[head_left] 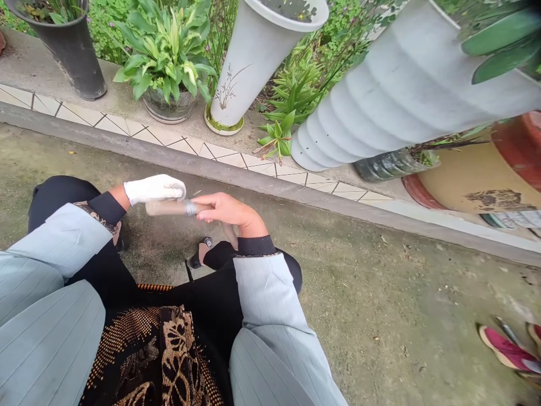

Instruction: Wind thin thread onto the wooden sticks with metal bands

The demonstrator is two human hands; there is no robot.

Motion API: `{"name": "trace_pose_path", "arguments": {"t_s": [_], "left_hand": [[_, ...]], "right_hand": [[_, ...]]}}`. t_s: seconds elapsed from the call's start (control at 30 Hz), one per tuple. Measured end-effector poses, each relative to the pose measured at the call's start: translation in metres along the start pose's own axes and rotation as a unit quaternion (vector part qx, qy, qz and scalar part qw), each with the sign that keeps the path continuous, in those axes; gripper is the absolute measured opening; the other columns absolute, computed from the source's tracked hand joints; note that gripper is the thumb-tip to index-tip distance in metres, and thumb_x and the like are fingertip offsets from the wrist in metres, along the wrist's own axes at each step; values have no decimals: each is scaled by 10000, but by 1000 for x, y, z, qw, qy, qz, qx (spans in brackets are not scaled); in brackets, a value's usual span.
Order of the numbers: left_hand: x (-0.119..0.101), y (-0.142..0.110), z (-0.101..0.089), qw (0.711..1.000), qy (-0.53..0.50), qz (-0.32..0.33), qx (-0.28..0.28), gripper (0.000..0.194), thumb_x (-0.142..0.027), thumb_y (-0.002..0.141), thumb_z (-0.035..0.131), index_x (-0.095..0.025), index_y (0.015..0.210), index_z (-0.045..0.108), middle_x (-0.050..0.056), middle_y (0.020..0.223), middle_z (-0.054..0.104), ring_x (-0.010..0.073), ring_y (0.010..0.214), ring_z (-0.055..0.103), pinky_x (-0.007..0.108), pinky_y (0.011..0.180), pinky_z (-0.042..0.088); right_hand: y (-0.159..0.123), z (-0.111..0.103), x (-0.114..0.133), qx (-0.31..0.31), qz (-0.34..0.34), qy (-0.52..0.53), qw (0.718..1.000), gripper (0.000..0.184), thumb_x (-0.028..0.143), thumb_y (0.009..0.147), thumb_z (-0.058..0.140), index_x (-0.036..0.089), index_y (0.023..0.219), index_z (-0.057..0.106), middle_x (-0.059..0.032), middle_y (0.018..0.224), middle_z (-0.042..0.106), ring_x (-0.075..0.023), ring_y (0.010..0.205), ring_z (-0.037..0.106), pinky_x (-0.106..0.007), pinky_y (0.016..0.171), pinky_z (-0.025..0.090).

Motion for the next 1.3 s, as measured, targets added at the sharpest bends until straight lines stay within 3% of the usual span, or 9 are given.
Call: {"name": "trace_pose_path", "arguments": {"t_s": [0.13, 0.23, 0.4, 0.6, 0.73, 0.83, 0.93, 1.17, 1.3], "left_hand": [[3, 3, 12, 999, -42, -2, 4, 369, -459, 898, 490, -125, 887, 647, 55, 830, 633, 95, 613, 476, 202, 571, 382], [4, 3, 26, 998, 35, -10, 59, 367, -452, 908, 479, -142, 859, 670, 30, 796, 636, 92, 601, 465, 197, 573, 366], [-2, -2, 32, 987, 102, 20, 127, 291, -364, 891, 482, -172, 810, 685, 22, 802, 673, 118, 688, 542, 191, 647, 400], [2, -4, 12, 995, 57, -15, 80, 282, -403, 842, 554, -154, 755, 655, 20, 701, 632, 115, 593, 500, 213, 574, 395], [4, 0, -1, 1000, -22, -15, 9, 337, -453, 854, 548, -130, 822, 643, 37, 728, 629, 109, 609, 506, 217, 589, 417], [4, 3, -2, 997, -68, -12, -30, 360, -453, 889, 508, -120, 835, 635, 39, 708, 608, 87, 548, 450, 210, 542, 386], [2, 3, 13, 998, -50, -20, 12, 348, -437, 890, 520, -118, 842, 651, 39, 707, 610, 83, 541, 449, 205, 539, 376], [-10, -2, 22, 997, 27, -13, 68, 281, -392, 848, 565, -155, 869, 712, 9, 652, 611, 90, 528, 469, 204, 540, 370], [-13, -4, 11, 995, 84, 2, 52, 247, -349, 835, 559, -163, 857, 718, 0, 670, 628, 95, 552, 493, 203, 554, 370]], "right_hand": [[-10, -53, -3, -280, -69, 112, 951, 420, 535, 802, 617, 180, 1025, 638, 9, 742, 555, -90, 574, 439, -246, 584, 395], [-12, -70, -26, -373, 25, -7, 927, 380, 512, 845, 561, 190, 1031, 641, -10, 751, 571, -118, 604, 475, -256, 600, 392], [1, -49, -47, -231, 188, -322, 899, 219, 325, 827, 607, 206, 986, 700, -56, 829, 660, -169, 731, 527, -272, 636, 328], [6, 21, -30, 116, 103, -150, 976, 235, 302, 801, 626, 190, 988, 714, 25, 724, 603, -93, 607, 470, -226, 581, 345], [-1, -7, 4, -35, -22, 46, 998, 372, 425, 765, 686, 166, 1032, 679, 22, 733, 580, -82, 589, 461, -225, 568, 389], [-13, -46, 7, -245, -82, 135, 957, 413, 547, 772, 671, 174, 948, 640, 13, 716, 550, -82, 570, 448, -230, 545, 402], [-15, -64, -8, -348, -64, 146, 924, 432, 590, 770, 657, 191, 930, 620, 7, 724, 554, -85, 566, 461, -228, 529, 411], [-16, -78, -37, -421, 125, -163, 884, 294, 395, 846, 602, 201, 1053, 676, -30, 804, 642, -157, 695, 542, -272, 634, 410], [-9, -62, -37, -306, 193, -315, 877, 235, 328, 863, 585, 194, 1018, 700, -67, 857, 677, -183, 762, 548, -279, 659, 351]]}}
Point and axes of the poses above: each hand's wrist, its own y-axis towards the middle knuckle, its own z-axis out of the palm, x = y × z, the point moved 8 cm from there along y, towards the middle knuckle
